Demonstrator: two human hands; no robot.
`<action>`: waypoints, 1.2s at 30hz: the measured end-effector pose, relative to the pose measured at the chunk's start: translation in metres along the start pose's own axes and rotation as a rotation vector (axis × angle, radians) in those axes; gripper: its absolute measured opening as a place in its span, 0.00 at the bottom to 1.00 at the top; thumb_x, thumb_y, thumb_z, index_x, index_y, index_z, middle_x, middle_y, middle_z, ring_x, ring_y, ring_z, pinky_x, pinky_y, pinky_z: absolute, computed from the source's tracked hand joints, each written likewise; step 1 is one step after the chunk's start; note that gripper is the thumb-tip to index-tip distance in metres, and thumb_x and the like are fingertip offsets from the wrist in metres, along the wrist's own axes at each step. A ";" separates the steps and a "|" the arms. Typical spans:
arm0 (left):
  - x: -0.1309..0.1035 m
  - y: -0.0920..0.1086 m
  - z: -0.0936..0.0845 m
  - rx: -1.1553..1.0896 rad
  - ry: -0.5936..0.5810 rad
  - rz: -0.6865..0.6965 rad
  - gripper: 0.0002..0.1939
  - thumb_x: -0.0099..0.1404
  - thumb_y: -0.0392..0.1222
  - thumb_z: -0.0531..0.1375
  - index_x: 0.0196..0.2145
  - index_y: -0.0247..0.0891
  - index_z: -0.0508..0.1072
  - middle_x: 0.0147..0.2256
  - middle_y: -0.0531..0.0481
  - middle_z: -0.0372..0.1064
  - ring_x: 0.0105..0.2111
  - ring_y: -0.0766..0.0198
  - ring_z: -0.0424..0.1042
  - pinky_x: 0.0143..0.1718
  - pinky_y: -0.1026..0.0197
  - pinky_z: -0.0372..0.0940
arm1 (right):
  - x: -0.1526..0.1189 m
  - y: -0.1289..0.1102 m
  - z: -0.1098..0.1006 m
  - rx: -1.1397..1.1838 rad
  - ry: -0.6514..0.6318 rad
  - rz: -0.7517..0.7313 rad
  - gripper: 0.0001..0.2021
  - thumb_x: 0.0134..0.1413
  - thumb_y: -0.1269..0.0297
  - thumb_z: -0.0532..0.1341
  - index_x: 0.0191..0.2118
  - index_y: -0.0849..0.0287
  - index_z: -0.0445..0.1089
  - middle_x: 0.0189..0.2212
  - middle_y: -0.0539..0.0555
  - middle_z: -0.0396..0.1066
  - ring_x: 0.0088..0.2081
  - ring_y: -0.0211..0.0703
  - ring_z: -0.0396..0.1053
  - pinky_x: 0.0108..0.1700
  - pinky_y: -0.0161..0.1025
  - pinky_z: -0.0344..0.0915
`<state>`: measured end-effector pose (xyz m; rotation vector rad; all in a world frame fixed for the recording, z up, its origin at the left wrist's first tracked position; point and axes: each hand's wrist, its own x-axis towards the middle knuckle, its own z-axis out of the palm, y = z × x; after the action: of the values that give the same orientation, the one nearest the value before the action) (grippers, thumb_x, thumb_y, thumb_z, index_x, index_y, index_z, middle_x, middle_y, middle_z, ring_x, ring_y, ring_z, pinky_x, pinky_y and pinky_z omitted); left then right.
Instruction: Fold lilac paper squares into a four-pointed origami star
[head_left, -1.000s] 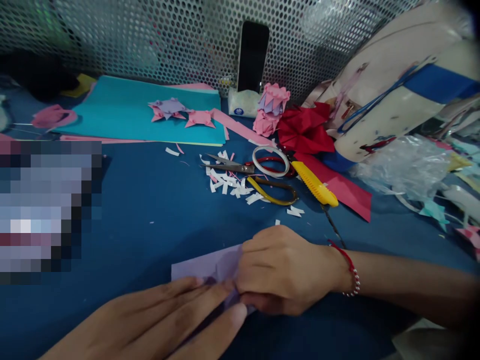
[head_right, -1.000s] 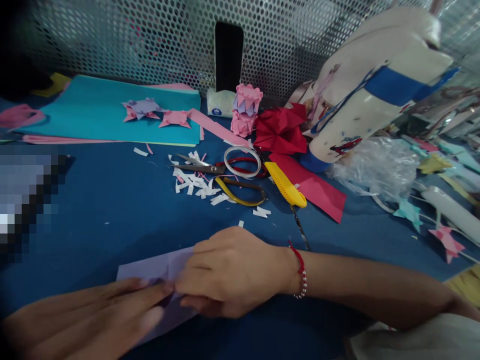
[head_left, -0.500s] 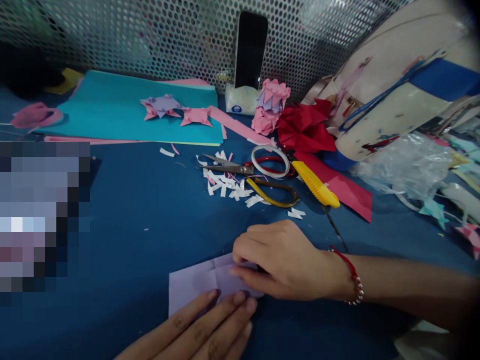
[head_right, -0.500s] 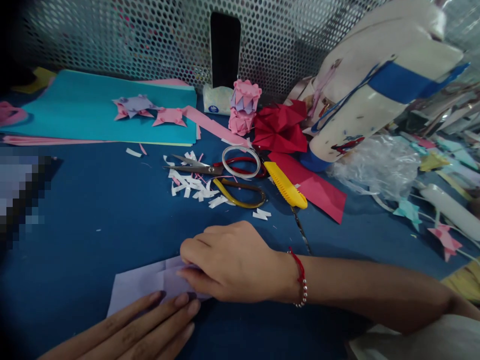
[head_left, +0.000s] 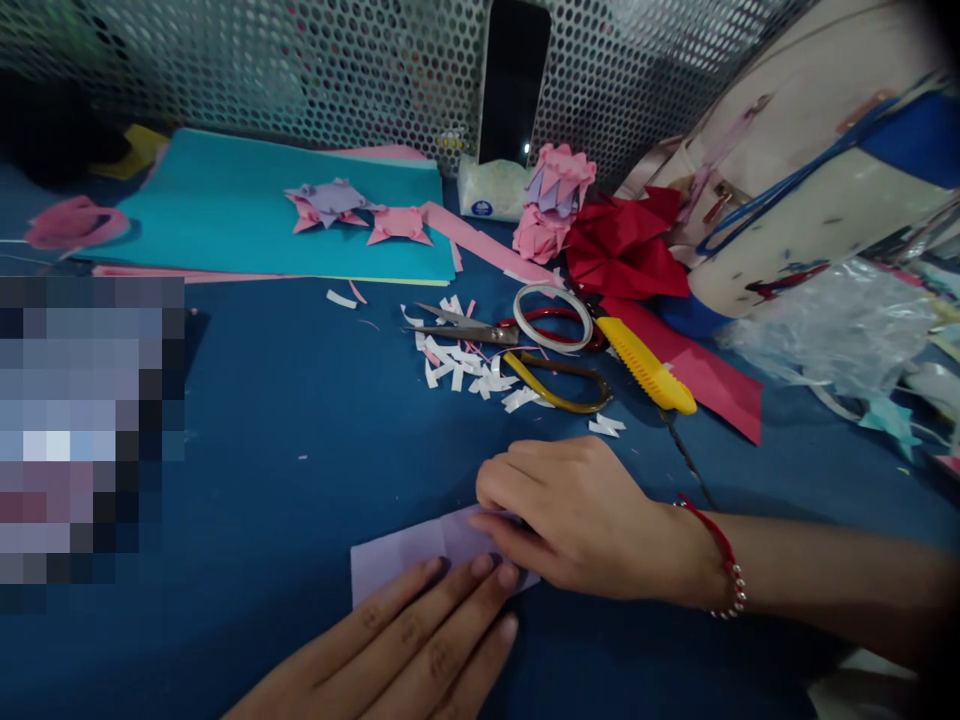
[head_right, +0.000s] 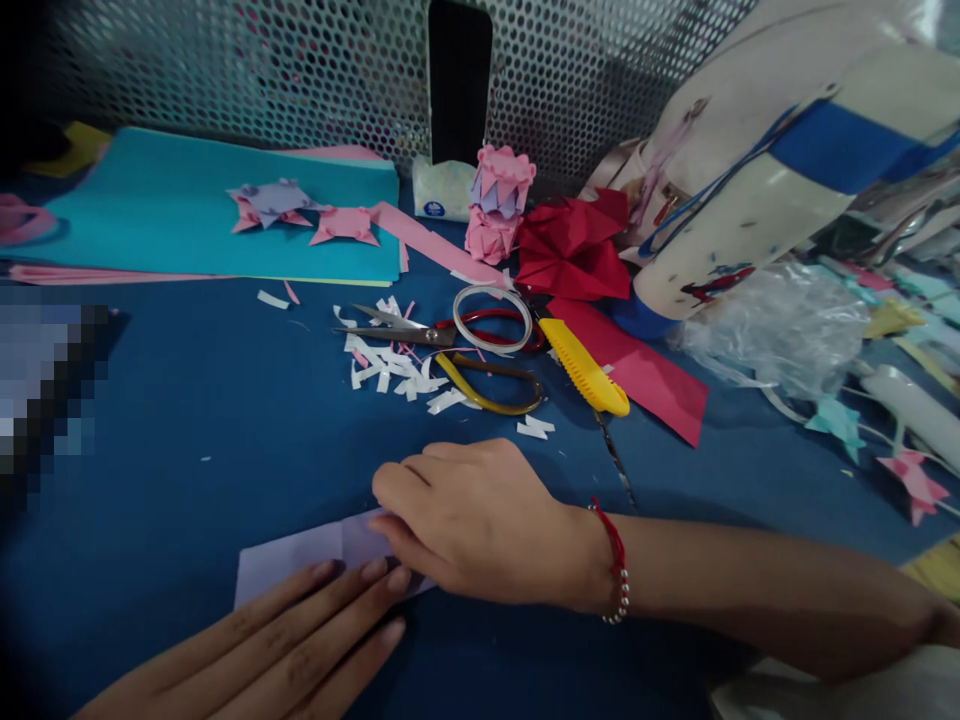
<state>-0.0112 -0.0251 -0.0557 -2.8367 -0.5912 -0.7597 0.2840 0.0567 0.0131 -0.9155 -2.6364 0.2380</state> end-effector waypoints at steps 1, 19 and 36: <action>0.000 0.000 0.000 -0.005 0.002 -0.001 0.31 0.99 0.39 0.46 0.88 0.33 0.71 0.90 0.38 0.64 0.92 0.45 0.59 0.96 0.43 0.51 | 0.000 0.000 0.000 -0.006 0.013 -0.005 0.22 0.98 0.61 0.53 0.43 0.53 0.75 0.30 0.48 0.76 0.32 0.44 0.69 0.35 0.43 0.56; 0.002 0.005 0.006 0.013 0.037 -0.046 0.29 1.00 0.44 0.48 0.85 0.39 0.76 0.90 0.42 0.64 0.94 0.48 0.55 0.96 0.44 0.48 | -0.002 -0.003 -0.001 -0.011 -0.034 0.046 0.08 0.91 0.69 0.56 0.54 0.53 0.72 0.36 0.48 0.85 0.34 0.43 0.80 0.36 0.42 0.59; -0.002 0.006 0.006 0.047 0.006 -0.034 0.30 0.99 0.39 0.46 0.88 0.42 0.72 0.91 0.46 0.62 0.93 0.54 0.59 0.95 0.48 0.52 | -0.010 0.014 -0.008 0.667 0.254 0.023 0.07 0.90 0.73 0.61 0.57 0.53 0.74 0.43 0.49 0.85 0.33 0.35 0.80 0.37 0.32 0.73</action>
<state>-0.0078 -0.0297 -0.0618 -2.7875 -0.6498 -0.7490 0.3020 0.0618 0.0138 -0.6835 -2.0881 0.8763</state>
